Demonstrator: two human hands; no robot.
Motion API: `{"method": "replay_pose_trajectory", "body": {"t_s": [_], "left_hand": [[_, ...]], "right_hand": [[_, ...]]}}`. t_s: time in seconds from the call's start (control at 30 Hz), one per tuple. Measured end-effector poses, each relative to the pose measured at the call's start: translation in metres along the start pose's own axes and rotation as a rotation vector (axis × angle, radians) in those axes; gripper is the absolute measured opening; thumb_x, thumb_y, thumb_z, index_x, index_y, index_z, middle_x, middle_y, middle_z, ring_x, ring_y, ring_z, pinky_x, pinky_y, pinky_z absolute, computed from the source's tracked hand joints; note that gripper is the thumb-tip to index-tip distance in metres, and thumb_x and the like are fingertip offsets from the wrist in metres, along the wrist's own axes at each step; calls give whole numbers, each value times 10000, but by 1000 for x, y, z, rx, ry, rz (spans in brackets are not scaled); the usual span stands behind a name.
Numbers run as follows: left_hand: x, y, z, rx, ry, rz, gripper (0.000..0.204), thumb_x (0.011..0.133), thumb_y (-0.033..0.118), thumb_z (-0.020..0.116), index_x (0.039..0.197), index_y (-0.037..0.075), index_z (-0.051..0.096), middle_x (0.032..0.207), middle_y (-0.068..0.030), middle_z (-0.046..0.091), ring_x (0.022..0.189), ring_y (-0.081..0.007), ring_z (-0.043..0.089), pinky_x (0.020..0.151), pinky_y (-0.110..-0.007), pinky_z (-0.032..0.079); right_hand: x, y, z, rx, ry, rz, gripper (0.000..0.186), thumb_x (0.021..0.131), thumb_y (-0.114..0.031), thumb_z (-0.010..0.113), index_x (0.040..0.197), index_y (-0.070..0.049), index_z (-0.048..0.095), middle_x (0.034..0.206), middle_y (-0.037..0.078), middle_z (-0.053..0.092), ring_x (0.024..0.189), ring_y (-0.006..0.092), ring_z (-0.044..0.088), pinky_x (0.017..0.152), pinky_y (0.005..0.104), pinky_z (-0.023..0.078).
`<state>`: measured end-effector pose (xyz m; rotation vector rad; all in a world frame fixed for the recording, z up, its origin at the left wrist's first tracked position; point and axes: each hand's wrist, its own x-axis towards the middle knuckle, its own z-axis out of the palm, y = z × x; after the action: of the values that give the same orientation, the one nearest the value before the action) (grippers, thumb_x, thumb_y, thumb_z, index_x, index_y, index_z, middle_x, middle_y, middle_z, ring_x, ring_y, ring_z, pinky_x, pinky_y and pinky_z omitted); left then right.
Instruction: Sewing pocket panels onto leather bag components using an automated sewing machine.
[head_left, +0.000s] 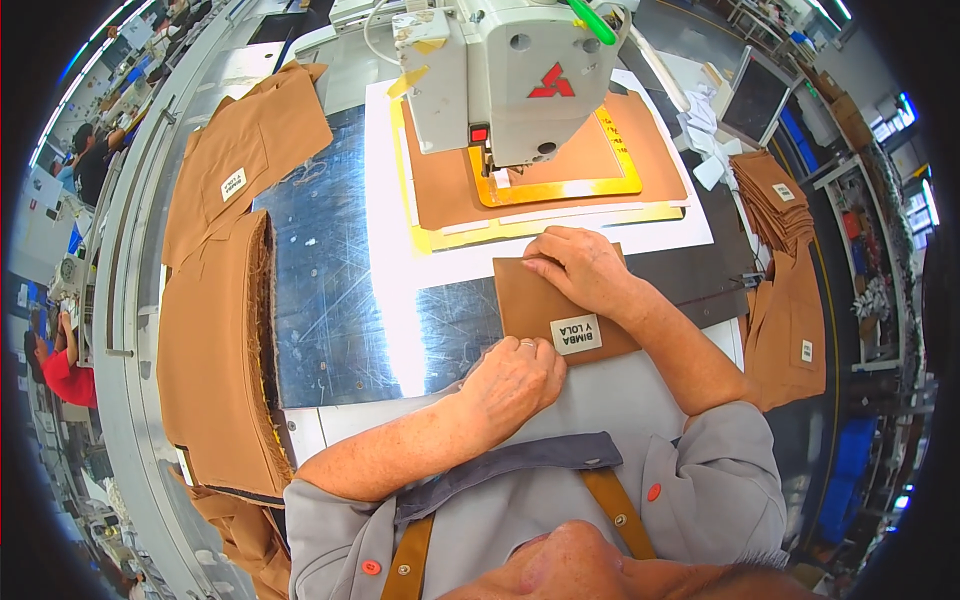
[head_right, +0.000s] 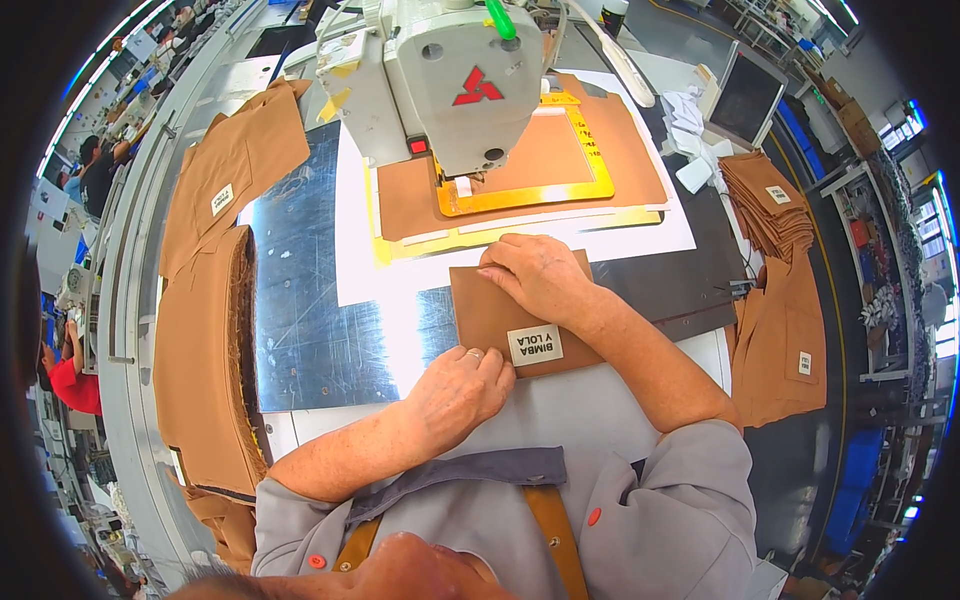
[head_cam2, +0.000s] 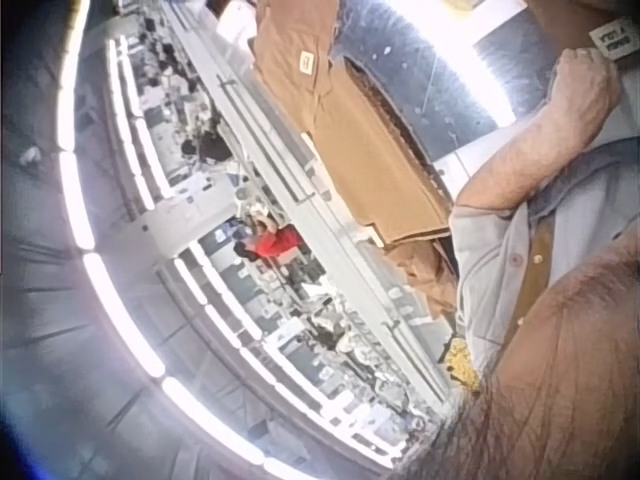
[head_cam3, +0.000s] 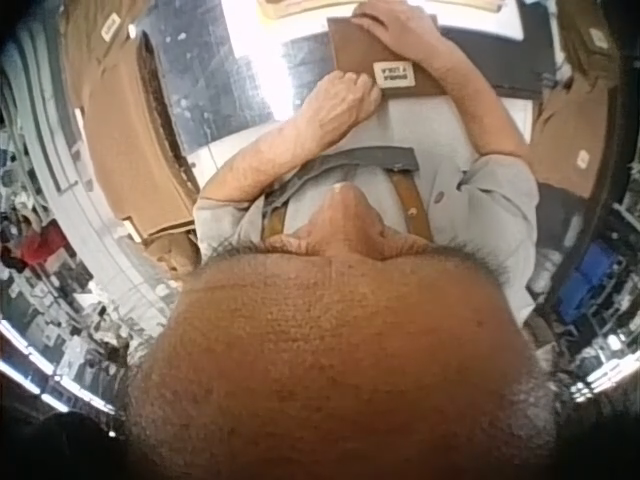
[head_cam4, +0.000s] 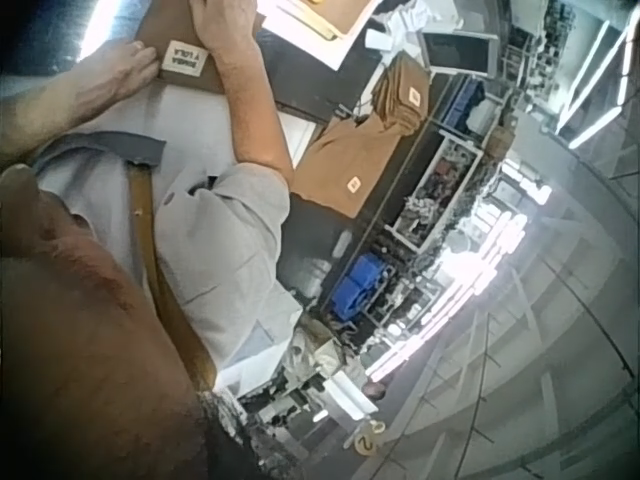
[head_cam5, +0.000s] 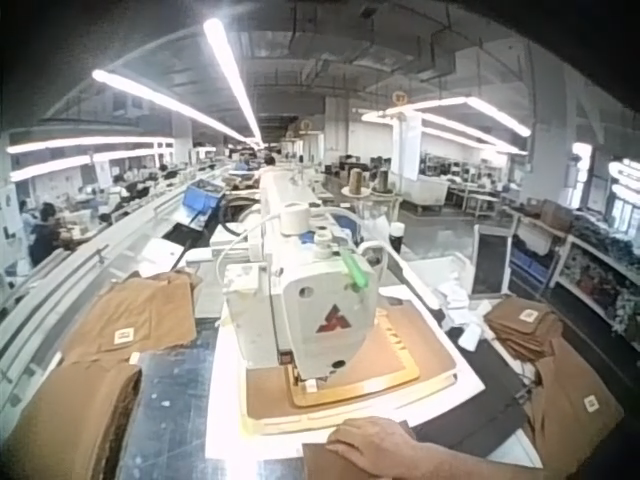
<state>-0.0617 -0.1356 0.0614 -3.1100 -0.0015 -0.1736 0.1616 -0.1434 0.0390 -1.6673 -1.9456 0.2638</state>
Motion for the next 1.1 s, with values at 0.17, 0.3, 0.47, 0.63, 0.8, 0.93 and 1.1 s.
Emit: {"method": "replay_pose_trajectory", "body": {"t_s": [0.17, 0.3, 0.47, 0.63, 0.8, 0.93, 1.1], "left_hand": [[0, -8, -18, -62, 1, -51, 107, 768, 70, 668, 856, 47, 611, 845, -72, 541, 796, -216, 615, 682, -345, 484], [-5, -14, -9, -251, -21, -102, 103, 795, 83, 679, 848, 27, 611, 854, -89, 546, 795, -240, 628, 691, -377, 509], [-4, -15, -6, -245, 16, -72, 118, 798, 86, 676, 851, 3, 611, 873, -101, 568, 748, -262, 633, 650, -397, 517], [-2, -12, -4, -152, -27, -32, 134, 755, 64, 669, 860, -5, 623, 918, -105, 609, 766, -243, 646, 652, -375, 520], [3, -10, -5, -63, -69, 2, 154, 754, 79, 669, 883, -2, 649, 998, -101, 654, 767, -205, 657, 642, -329, 504], [7, -13, 2, -102, 99, 39, 215, 754, 93, 680, 949, 2, 680, 1088, -96, 681, 737, -183, 653, 645, -312, 496], [29, -8, 11, -135, 210, 93, 275, 749, 89, 682, 1005, -9, 691, 1104, -110, 687, 747, -183, 654, 673, -312, 513]], "right_hand": [[-11, 11, -12, 9, 37, 51, 128, 927, -190, 702, 965, -68, 701, 921, 100, 696, 872, 313, 681, 777, 416, 537], [-16, 16, -18, -1, 65, 67, 134, 926, -210, 713, 934, -76, 704, 904, 91, 706, 856, 302, 689, 760, 415, 544], [-19, 18, -22, 34, 56, 89, 143, 935, -212, 701, 941, -69, 706, 907, 100, 709, 872, 303, 689, 775, 414, 545], [-22, 27, -25, 108, 38, 91, 153, 942, -211, 689, 960, -60, 710, 920, 112, 715, 888, 310, 686, 796, 417, 541], [-25, 27, -27, 136, 37, 75, 169, 937, -224, 695, 967, -59, 711, 913, 120, 720, 895, 319, 688, 803, 419, 540], [-25, 38, -25, 108, 93, 45, 171, 932, -231, 701, 959, -62, 707, 900, 125, 723, 893, 326, 692, 802, 426, 541], [-21, 48, -37, 176, 37, 117, 163, 920, -224, 712, 955, -64, 700, 896, 132, 730, 896, 328, 701, 802, 428, 544]]}}
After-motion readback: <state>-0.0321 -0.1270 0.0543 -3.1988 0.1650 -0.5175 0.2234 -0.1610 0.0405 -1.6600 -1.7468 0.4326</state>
